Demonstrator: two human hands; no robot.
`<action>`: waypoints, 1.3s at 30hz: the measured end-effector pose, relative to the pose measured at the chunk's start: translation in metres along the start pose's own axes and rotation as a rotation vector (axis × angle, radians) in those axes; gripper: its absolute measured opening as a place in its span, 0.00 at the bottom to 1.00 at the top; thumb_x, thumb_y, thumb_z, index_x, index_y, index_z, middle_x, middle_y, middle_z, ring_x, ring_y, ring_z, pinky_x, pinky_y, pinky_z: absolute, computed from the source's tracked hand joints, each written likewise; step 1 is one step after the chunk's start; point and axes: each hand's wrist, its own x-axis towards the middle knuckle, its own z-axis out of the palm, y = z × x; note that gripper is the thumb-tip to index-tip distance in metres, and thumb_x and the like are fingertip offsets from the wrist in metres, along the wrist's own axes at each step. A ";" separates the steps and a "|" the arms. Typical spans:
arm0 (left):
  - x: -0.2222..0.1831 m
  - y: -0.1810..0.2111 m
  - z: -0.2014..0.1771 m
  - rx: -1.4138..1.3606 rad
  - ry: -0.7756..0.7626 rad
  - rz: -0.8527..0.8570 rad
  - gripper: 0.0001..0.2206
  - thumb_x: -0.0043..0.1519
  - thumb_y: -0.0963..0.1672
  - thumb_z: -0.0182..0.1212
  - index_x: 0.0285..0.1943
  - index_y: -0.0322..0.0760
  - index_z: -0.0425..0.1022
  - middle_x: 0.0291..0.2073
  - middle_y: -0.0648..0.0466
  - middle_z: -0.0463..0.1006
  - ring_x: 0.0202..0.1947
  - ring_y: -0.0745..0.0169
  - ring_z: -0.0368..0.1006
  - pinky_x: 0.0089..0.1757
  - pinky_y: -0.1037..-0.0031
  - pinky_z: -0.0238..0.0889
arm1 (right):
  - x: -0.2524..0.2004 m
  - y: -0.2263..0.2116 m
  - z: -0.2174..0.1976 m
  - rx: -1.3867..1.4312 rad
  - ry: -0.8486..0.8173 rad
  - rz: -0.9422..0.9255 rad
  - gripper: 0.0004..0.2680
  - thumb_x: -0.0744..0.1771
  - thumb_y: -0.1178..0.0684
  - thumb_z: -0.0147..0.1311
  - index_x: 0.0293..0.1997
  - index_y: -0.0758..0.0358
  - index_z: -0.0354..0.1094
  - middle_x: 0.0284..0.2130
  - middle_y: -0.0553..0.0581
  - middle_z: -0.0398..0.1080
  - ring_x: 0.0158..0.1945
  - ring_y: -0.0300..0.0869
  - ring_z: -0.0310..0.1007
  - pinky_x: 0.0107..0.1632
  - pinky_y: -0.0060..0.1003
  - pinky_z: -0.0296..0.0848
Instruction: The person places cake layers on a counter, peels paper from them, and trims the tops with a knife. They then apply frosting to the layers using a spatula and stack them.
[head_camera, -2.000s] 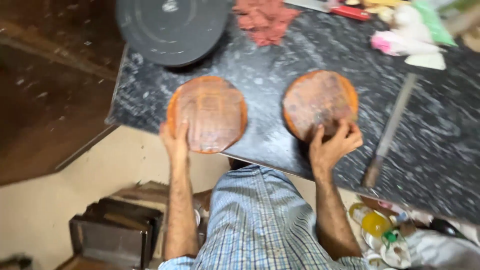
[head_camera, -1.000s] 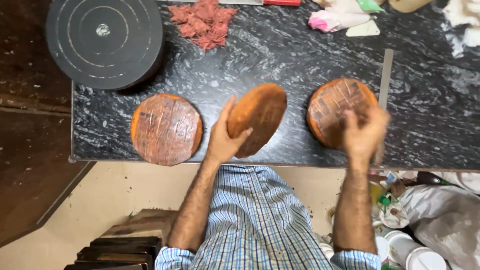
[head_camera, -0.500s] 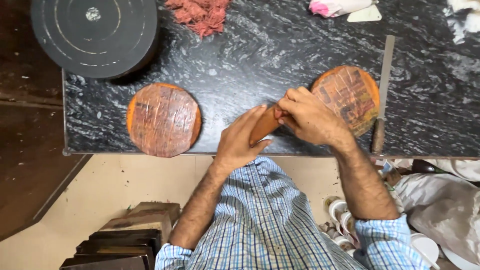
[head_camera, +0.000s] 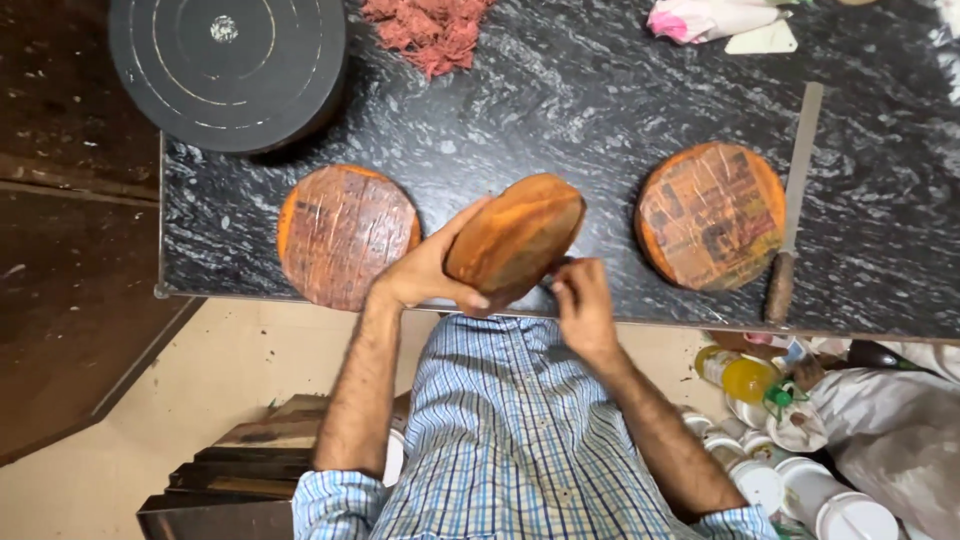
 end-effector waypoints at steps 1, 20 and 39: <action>-0.001 -0.001 -0.005 -0.043 -0.077 -0.007 0.53 0.45 0.39 0.79 0.80 0.34 0.47 0.74 0.49 0.58 0.73 0.57 0.53 0.67 0.68 0.48 | 0.000 0.013 -0.002 0.223 0.047 0.166 0.09 0.69 0.59 0.56 0.53 0.62 0.62 0.43 0.56 0.66 0.47 0.44 0.66 0.52 0.41 0.70; 0.041 0.004 0.041 0.476 0.311 0.118 0.40 0.51 0.43 0.80 0.74 0.33 0.62 0.66 0.43 0.73 0.67 0.52 0.71 0.63 0.67 0.64 | 0.109 -0.076 -0.069 -0.152 0.147 -0.210 0.13 0.64 0.65 0.61 0.53 0.66 0.71 0.51 0.60 0.71 0.57 0.49 0.71 0.59 0.39 0.69; 0.039 0.014 0.077 0.638 0.277 0.116 0.35 0.55 0.42 0.73 0.73 0.40 0.62 0.68 0.45 0.69 0.68 0.49 0.67 0.64 0.64 0.62 | 0.112 -0.173 -0.090 -0.620 -0.273 -0.280 0.04 0.66 0.58 0.57 0.40 0.68 0.71 0.37 0.62 0.69 0.41 0.57 0.72 0.41 0.50 0.72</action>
